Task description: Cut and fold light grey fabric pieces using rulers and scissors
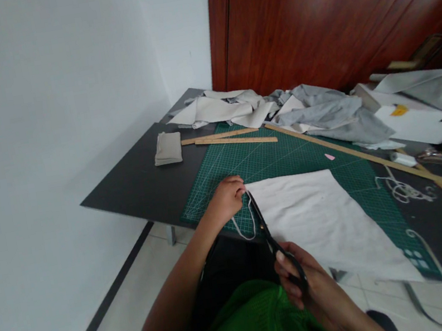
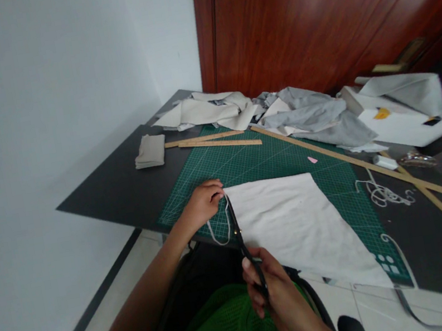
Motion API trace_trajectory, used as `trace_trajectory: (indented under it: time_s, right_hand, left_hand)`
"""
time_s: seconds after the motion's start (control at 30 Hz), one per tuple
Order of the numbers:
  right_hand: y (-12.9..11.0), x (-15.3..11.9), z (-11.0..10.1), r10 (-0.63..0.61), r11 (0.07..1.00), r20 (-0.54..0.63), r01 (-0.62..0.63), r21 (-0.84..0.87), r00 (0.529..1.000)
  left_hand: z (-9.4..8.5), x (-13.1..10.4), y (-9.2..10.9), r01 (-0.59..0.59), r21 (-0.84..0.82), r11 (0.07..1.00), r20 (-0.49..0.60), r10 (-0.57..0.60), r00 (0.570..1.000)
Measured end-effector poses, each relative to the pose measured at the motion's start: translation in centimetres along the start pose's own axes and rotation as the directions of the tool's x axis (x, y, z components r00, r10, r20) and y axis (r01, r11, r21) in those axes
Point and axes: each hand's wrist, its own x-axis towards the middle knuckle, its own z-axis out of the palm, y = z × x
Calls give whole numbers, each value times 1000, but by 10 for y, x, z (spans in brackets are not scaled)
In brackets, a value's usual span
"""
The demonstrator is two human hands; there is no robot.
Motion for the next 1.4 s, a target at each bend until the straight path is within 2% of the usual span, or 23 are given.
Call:
trace_trajectory:
  time_s: [0.43,0.67,0.8,1.27,1.4]
  right_hand:
    - [1,0,-2,-18,1000,21,18,-20,1000]
    - [-3,3,-5,72,983,-8,-70,171,997]
    - [-5,4,-6,86,974,-1,-84,210,996]
    - [-25,18,2,52,995,41,-55,84,998]
    - [-23,22,4,31,997,32,-34,73,999]
  left_hand:
    - [0,0,0,0,-4,1000,-1,0,1000]
    - [0,0,0,13,-35,999,-5,-14,1000]
    - [3,-2,-3,4,-14,1000,-12,-4,1000]
    - [2,-3,-2,-8,-32,999,-3,8,1000]
    - [2,-3,-2,-5,-23,1000,5,6,1000]
